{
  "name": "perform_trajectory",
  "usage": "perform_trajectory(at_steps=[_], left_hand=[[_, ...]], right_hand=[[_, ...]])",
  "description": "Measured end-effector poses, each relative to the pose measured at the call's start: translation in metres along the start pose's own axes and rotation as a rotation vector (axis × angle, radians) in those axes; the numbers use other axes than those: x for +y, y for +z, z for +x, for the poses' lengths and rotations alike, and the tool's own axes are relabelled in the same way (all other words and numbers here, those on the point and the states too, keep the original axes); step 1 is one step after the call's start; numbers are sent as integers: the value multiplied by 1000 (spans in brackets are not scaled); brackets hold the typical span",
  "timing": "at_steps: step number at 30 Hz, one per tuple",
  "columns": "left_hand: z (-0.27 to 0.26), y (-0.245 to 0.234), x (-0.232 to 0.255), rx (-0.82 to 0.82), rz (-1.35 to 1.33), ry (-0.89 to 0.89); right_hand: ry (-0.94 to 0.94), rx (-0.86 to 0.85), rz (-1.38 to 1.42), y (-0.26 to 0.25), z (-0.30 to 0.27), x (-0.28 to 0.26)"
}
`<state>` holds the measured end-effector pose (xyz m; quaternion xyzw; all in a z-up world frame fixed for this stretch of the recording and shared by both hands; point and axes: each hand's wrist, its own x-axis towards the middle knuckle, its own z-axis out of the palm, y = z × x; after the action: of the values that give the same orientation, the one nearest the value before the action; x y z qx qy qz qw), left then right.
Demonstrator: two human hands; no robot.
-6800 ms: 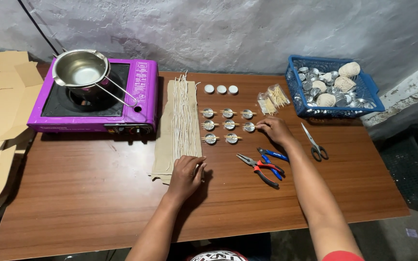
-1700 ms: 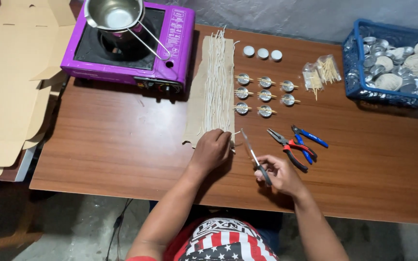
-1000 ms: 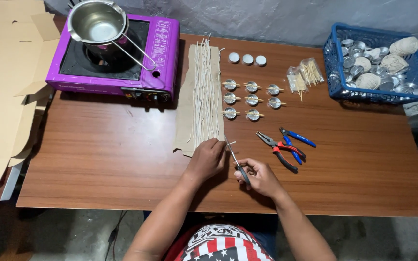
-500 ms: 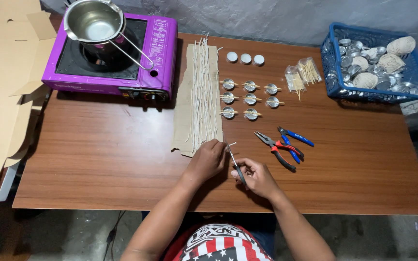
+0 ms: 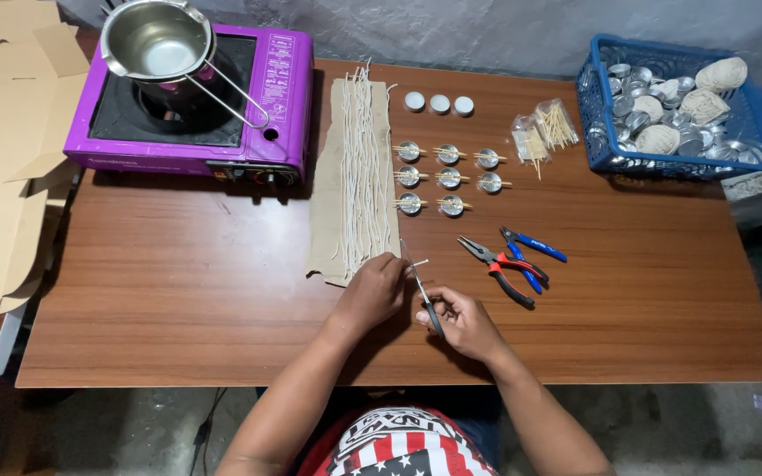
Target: Cutting wick strings to specific lengths and attaching them to metal wick tabs for candle assembly.
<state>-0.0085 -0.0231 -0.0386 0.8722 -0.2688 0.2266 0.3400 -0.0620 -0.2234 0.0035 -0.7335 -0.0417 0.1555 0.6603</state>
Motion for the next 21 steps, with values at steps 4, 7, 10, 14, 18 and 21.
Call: perform_trajectory(at_steps=[4,7,10,14,18,21], left_hand=[[-3,6,-4,-13,3,4],[-3,7,-4,-18,-13,-20],[-2,6,-3,-21,-15,-18],[0,5,-1,-55,-52,-57],[5,2,4,-83,-69,-53],[10,-3,9,-98,-93,-74]], right_hand=[[-6,-1,-2,1,-1,0],[-9,13,-35,0,-1,11],[-12,24,-47,-2,-1,15],[-1,33,-10,-1,-4,7],[17,34,44,-4,0,10],[5,49,44,-2,-3,9]])
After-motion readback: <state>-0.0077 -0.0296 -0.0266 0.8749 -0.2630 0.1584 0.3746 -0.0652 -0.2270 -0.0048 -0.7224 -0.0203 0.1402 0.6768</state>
